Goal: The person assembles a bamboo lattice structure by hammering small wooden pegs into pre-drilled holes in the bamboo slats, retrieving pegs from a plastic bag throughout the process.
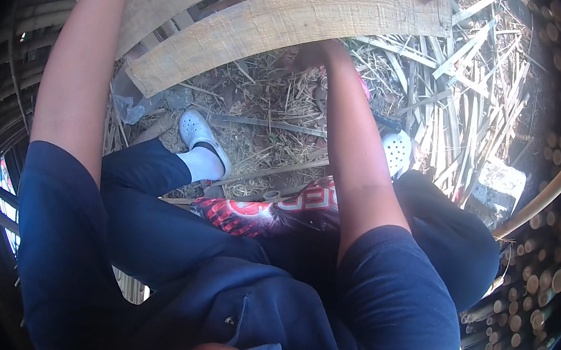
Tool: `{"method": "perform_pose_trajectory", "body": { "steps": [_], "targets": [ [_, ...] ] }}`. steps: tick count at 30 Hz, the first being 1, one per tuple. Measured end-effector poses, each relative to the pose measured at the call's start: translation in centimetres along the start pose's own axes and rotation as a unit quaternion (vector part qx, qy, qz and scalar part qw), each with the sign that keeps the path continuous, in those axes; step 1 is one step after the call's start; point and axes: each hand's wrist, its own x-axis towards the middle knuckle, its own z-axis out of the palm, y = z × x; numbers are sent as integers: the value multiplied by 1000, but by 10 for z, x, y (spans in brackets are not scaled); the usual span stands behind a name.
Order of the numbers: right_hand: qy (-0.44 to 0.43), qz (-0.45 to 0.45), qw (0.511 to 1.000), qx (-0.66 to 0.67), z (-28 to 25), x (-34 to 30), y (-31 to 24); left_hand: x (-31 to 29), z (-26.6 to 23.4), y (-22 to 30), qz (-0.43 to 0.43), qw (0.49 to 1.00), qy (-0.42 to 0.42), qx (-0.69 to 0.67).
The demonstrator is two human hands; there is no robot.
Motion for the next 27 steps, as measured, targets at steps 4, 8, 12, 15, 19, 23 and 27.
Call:
{"method": "perform_pose_trajectory", "body": {
  "steps": [4,8,12,15,19,23,27],
  "targets": [
    [-43,-8,999,-24,13,-7,10,-1,1,3,-4,1000,0,-17],
    [-24,-12,998,56,22,-32,-45,-5,-5,-6,-21,999,-22,-24],
    [115,74,990,43,73,-4,-49,-4,-4,8,2,999,-12,-40],
    [164,147,972,79,58,-11,-52,-4,1,-4,-8,998,-4,-65],
    [151,206,964,76,30,-27,-36,-7,-5,1,-6,997,-36,-61],
    [144,155,973,89,30,-24,-35,-4,-3,-1,2,999,-13,-34],
    [101,116,985,77,53,-13,-33,1,2,-3,-10,999,-8,-31]
  ]
}}
